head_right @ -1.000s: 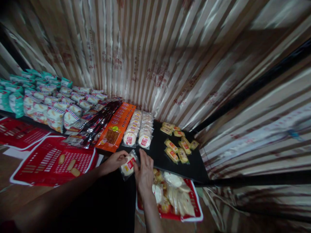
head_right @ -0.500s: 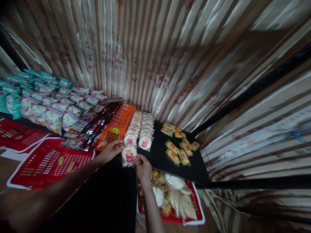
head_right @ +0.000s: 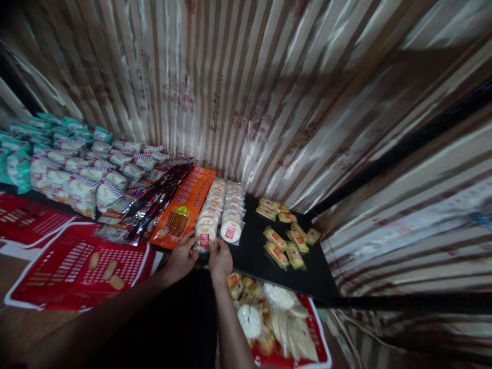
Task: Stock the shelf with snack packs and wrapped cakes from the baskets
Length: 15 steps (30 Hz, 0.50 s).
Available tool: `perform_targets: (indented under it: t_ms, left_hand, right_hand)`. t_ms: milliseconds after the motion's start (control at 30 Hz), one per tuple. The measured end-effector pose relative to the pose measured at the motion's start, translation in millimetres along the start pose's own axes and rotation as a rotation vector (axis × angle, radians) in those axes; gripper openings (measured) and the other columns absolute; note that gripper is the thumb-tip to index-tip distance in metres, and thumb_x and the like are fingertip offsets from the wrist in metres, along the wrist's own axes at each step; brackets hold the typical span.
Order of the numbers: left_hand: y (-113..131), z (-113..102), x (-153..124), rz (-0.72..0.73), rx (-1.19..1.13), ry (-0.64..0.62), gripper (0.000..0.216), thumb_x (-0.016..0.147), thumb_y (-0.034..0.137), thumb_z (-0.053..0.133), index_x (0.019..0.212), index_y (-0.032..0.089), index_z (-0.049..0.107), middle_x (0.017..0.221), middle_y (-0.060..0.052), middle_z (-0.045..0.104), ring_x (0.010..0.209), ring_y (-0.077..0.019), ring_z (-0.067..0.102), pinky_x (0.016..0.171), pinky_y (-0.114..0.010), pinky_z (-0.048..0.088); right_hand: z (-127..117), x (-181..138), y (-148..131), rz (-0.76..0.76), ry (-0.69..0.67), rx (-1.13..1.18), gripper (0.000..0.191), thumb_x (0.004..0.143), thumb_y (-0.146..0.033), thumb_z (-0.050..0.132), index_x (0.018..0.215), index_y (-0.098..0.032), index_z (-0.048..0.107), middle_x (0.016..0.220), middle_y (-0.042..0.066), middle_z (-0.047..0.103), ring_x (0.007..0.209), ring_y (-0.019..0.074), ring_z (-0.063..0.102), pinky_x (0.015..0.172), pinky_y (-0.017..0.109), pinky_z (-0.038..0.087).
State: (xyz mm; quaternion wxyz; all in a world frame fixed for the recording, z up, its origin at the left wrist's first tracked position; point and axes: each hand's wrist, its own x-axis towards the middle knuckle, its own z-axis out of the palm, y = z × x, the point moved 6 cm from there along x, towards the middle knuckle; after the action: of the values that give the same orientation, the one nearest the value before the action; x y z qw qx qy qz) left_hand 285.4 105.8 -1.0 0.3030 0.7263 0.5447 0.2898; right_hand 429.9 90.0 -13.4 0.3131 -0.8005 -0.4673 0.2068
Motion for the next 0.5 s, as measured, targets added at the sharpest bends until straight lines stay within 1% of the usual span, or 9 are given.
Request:
perform_targets:
  t_ms: [100, 200, 333, 400, 500]
  left_hand:
    - [2.9, 3.8, 1.8, 0.01, 0.026, -0.006, 0.044, 0.074, 0.009, 0.043, 0.115, 0.01, 0.056, 0.132, -0.014, 0.047, 0.123, -0.0244, 0.042, 0.106, -0.039, 0.035]
    - [4.7, 6.3, 2.6, 0.02, 0.033, 0.001, 0.045, 0.074, 0.008, 0.043, 0.116, 0.011, 0.055, 0.133, -0.013, 0.047, 0.123, -0.024, 0.042, 0.106, -0.039, 0.035]
    - [6.2, 9.4, 6.0, 0.012, 0.015, 0.002, 0.042, 0.075, 0.009, 0.043, 0.115, 0.014, 0.056, 0.131, -0.011, 0.049, 0.126, -0.0235, 0.04, 0.106, -0.041, 0.034]
    - [7.1, 10.7, 9.8, 0.005, 0.011, 0.002, 0.04, 0.076, 0.01, 0.043, 0.113, 0.014, 0.057, 0.13, -0.011, 0.05, 0.126, -0.0237, 0.04, 0.106, -0.042, 0.034]
    - [7.0, 12.8, 17.5, 0.0, 0.005, 0.007, 0.038, 0.077, 0.011, 0.043, 0.113, 0.011, 0.057, 0.129, -0.013, 0.051, 0.126, -0.0243, 0.04, 0.106, -0.041, 0.033]
  right_hand:
    - [-1.6, -5.0, -8.0, -0.079, 0.058, -0.185, 0.034, 0.082, -0.044, 0.045, 0.099, -0.021, 0.064, 0.094, 0.009, 0.065, 0.084, 0.0226, 0.06, 0.067, 0.03, 0.042]
    - [-1.2, -9.0, -12.1, -0.183, 0.128, -0.256, 0.038, 0.083, -0.042, 0.045, 0.109, -0.017, 0.059, 0.103, 0.013, 0.062, 0.098, 0.0254, 0.055, 0.078, 0.033, 0.042]
    - [4.6, -7.7, -10.2, -0.266, 0.125, -0.208, 0.043, 0.085, -0.041, 0.041, 0.115, -0.013, 0.055, 0.107, 0.013, 0.062, 0.101, 0.0247, 0.053, 0.085, 0.034, 0.041]
    - [6.1, -5.6, -9.4, -0.267, 0.111, -0.181, 0.043, 0.085, -0.041, 0.04, 0.115, -0.013, 0.055, 0.106, 0.013, 0.063, 0.1, 0.024, 0.054, 0.085, 0.033, 0.041]
    - [6.0, -3.0, -10.5, -0.244, 0.098, -0.169, 0.043, 0.085, -0.04, 0.041, 0.115, -0.012, 0.055, 0.107, 0.014, 0.063, 0.101, 0.0239, 0.055, 0.085, 0.033, 0.042]
